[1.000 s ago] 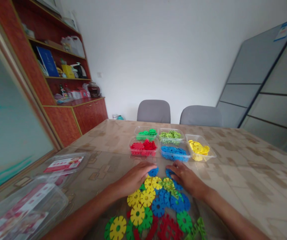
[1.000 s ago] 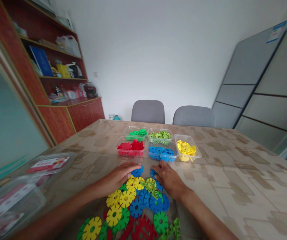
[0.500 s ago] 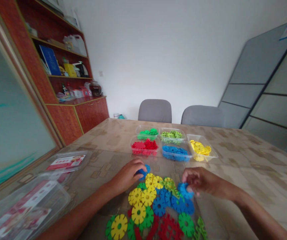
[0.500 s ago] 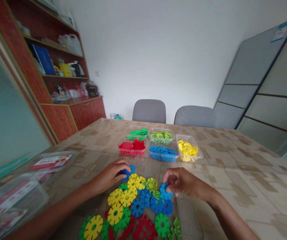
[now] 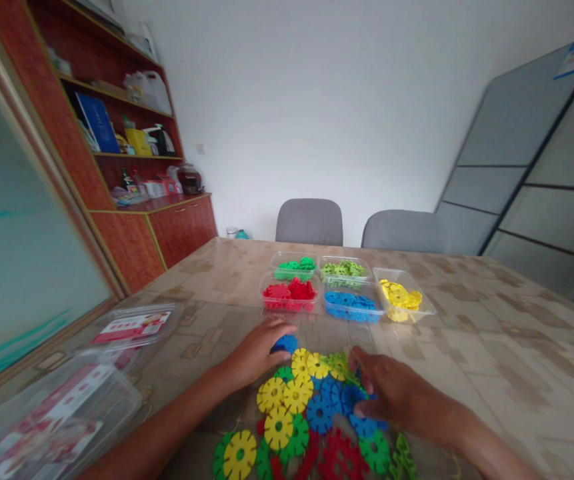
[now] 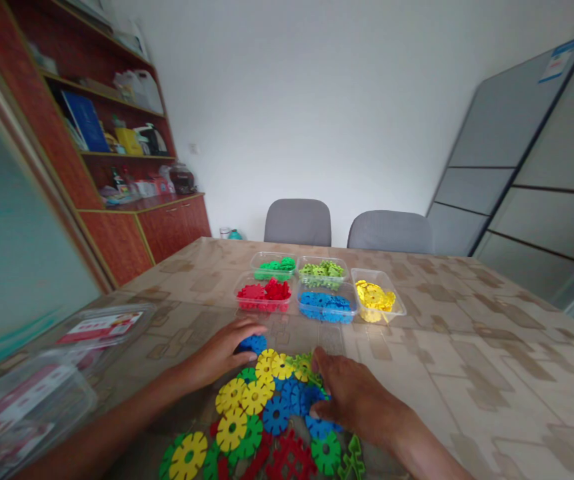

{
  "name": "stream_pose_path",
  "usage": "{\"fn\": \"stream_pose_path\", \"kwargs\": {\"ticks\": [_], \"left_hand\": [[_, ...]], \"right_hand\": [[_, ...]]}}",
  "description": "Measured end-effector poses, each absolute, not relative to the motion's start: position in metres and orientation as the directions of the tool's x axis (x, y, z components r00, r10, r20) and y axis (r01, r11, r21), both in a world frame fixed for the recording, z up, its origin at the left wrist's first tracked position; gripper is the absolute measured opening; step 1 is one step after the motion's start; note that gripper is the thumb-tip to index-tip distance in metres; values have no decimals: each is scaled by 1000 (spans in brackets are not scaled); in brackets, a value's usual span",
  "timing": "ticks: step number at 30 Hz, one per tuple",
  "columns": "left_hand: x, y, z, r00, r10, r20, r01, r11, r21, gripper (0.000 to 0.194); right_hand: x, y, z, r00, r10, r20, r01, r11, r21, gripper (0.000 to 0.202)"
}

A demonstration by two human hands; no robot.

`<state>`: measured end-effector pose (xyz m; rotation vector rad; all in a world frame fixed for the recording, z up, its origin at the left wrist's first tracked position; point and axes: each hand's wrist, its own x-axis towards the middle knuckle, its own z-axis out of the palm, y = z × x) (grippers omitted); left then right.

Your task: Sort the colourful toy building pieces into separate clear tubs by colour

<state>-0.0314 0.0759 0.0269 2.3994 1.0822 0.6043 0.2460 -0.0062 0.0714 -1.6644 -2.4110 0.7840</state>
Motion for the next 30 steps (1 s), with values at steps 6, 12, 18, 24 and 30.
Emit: {"fn": "stream_pose_path", "kwargs": {"ticks": [6,12,18,24,30], "left_hand": [[-33,78,27,536,825,176,612,-524,593,24],[-34,78,23,485,859,165,617,-470,631,22],[-38,76,24,480,863,154,598,-451,662,19],[-42,75,28,492,856,159,580,-458,674,19],[-43,76,28,510,849,142,573,-458,679,32]], "right_hand": [[249,-9,69,-510,848,-143,761,367,-535,49],[244,-7,69,-543,838,-43,708,430,-561,31],[270,10,76,-522,846,-110,634,298,-714,10],[294,23,67,-489,859,-149,671,262,-693,28],[290,24,58,-488,850,-198,685,233,-690,40]]}}
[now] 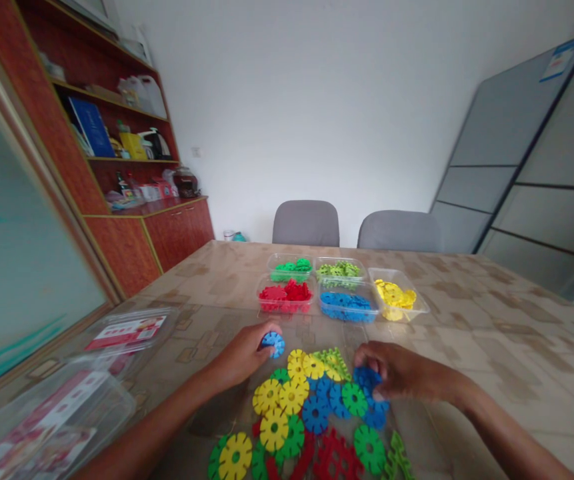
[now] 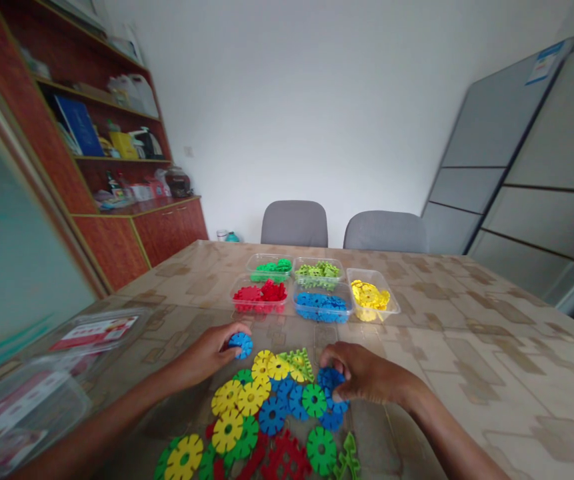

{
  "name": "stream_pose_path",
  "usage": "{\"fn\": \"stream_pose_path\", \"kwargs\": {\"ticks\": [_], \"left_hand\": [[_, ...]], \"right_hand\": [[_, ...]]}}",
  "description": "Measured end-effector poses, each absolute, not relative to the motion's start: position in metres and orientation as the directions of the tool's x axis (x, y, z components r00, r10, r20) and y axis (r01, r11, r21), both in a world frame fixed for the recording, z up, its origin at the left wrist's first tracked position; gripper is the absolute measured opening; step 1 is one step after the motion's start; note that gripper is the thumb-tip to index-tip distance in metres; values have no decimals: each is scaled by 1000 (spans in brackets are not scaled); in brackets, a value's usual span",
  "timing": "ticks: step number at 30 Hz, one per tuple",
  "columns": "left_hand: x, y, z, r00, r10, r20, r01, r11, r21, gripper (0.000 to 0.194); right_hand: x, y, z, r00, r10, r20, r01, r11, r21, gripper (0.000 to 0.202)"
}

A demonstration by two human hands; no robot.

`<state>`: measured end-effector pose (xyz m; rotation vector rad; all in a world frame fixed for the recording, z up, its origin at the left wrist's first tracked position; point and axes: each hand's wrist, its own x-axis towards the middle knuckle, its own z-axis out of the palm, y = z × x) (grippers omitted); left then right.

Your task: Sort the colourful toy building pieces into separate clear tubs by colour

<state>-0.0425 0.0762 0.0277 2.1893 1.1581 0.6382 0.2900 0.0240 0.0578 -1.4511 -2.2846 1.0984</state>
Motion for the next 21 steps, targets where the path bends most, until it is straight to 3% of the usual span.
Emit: {"fn": "stream_pose_path", "kwargs": {"ticks": [5,8,11,15,21], "left_hand": [[-43,78,26,505,852,137,576,-451,681,35],[-43,77,27,511,849,133,572,-451,685,34],[-42,76,29,519,845,126,567,-451,689,33],[-42,75,29,529,839,124,556,-454,696,33],[-44,77,28,532,837,129,548,-456,701,31]], "right_hand": [[286,22,64,-448,862,-235,699,175,-693,32],[286,21,65,-448,868,-216,702,192,-686,37],[287,20,64,-404,883,-239,755,174,-632,42],[289,20,66,-360,895,-262,814,164,-557,34],[294,17,81,-440,857,-269,721,158,-675,26]]}}
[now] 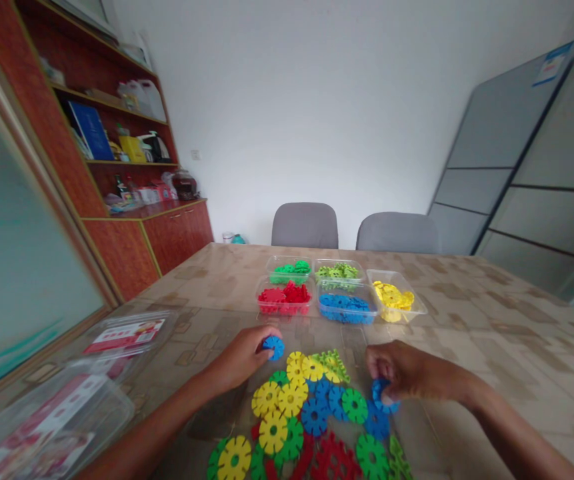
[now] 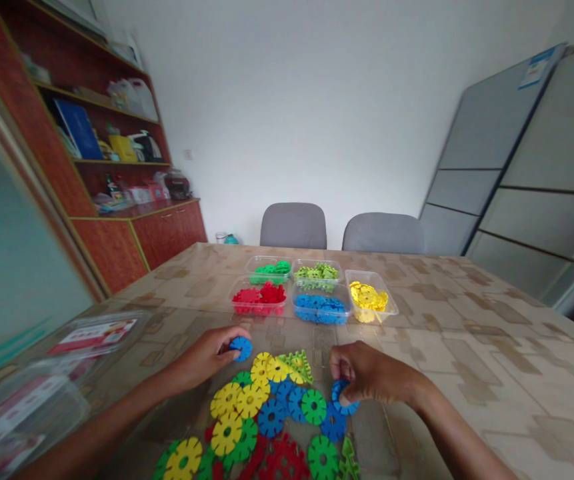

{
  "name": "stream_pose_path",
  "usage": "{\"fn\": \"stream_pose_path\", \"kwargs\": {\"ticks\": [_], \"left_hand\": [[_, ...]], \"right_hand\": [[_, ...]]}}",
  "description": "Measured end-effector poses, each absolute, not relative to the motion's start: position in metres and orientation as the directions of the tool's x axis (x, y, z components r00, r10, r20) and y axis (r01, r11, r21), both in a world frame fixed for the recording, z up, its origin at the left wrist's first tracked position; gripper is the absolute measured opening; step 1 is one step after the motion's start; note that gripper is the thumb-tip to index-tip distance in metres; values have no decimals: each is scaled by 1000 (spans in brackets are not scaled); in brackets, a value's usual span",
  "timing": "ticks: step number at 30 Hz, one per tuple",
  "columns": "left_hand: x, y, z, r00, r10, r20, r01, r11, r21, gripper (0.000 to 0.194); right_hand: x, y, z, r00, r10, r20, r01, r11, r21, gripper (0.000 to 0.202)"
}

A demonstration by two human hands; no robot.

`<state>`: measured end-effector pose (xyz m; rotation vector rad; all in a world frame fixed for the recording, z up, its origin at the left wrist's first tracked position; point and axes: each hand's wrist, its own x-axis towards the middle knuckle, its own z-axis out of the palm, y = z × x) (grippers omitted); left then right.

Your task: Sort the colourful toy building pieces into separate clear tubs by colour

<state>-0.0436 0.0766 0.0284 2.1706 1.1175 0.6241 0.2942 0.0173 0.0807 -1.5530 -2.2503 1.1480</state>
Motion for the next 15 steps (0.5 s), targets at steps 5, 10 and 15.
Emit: {"fn": "stream_pose_path", "kwargs": {"ticks": [5,10,15], "left_hand": [[-44,79,29,527,839,137,543,-456,706,25],[-41,76,35,530,836,143,522,-454,721,21],[-37,71,40,527,839,136,506,-438,743,21]], "right_hand": [[287,10,82,-527,790,-315,682,172,-711,28],[271,2,72,-461,827,-321,793,221,-568,35],[266,-5,75,-431,850,-303,852,272,-448,39]]}}
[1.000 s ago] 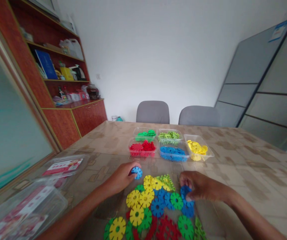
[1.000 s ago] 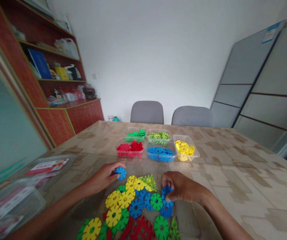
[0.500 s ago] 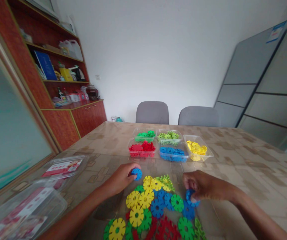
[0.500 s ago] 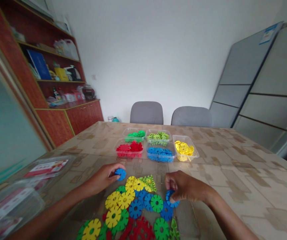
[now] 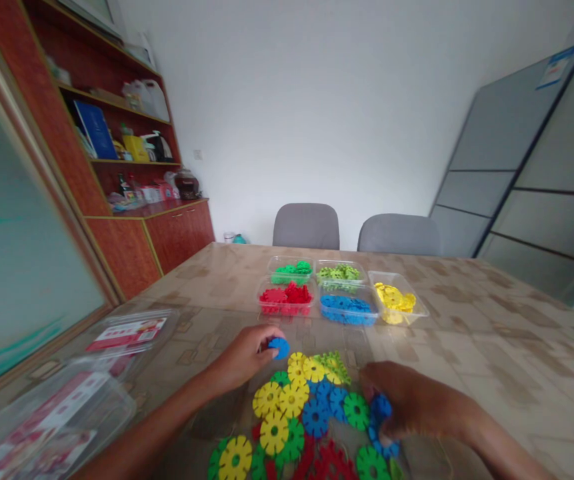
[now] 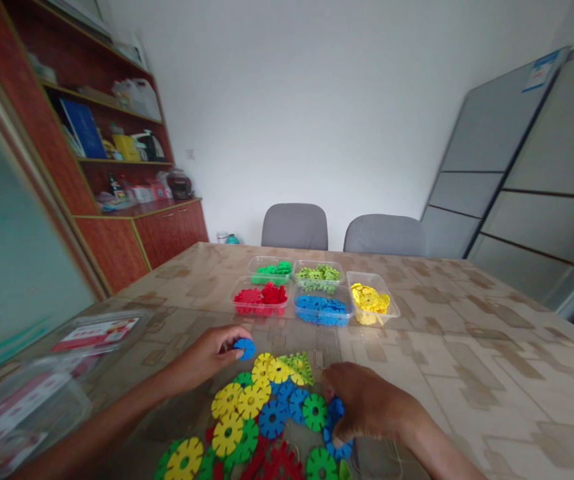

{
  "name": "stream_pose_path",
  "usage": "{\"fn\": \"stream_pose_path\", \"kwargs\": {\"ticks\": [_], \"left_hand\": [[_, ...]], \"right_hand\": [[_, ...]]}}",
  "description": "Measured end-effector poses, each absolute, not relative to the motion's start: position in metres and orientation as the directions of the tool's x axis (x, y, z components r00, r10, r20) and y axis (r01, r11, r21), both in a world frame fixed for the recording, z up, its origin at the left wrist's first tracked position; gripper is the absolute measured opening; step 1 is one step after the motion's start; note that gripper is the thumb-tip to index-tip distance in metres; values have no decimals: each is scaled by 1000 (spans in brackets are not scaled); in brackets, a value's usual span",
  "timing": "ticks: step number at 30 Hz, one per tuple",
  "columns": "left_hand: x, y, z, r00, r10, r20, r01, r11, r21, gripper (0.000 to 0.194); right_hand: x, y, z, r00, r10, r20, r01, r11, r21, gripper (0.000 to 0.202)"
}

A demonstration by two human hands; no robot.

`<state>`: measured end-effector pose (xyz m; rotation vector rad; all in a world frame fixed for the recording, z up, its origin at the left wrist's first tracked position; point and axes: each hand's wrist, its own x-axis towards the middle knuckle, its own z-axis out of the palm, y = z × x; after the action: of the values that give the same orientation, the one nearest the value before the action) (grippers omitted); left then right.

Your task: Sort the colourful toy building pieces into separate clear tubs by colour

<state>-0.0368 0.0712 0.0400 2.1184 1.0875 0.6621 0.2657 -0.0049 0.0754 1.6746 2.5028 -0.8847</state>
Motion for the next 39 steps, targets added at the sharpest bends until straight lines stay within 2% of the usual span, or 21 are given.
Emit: {"fn": "stream_pose_path", "kwargs": {"ticks": [4,7,12,15,17,19,24,27,31,35,39], "left_hand": [[-35,70,40,528,839,131,489,-426,761,20],[-34,68,40,534,836,123,467,-413,782,19],[-29,62,42,566,821,74,319,-300,899,17],[-23,56,43,589,807,45,247,-233,940,19],[-18,51,42,610,792,37,199,-199,960,20],[-12,44,42,627,779,33,157,-167,973,21],[0,24,45,653,756,33,85,-117,989,25],[3,19,48,659,752,-10,122,-94,988,25],[2,20,53,639,769,13,213,-194,958,23],[-4,24,63,612,786,85,260,-302,917,9],[-8,30,64,609,788,90,256,-303,918,7]], "right_hand": [[263,-8,79,-446,842,-303,845,285,-452,35],[266,-7,84,-474,818,-327,814,265,-517,32],[283,-1,102,-454,835,-311,771,193,-606,41],[282,5,103,-480,865,-144,622,220,-751,35],[271,9,95,-472,882,4,455,248,-855,30],[254,11,83,-450,889,91,289,241,-927,29],[218,7,56,-462,878,123,63,170,-983,36],[210,2,52,-533,837,122,-27,127,-991,34],[211,0,51,-564,818,112,31,156,-987,28],[222,13,54,-442,879,179,271,321,-907,21],[242,51,65,-295,909,293,444,402,-801,25]]}}
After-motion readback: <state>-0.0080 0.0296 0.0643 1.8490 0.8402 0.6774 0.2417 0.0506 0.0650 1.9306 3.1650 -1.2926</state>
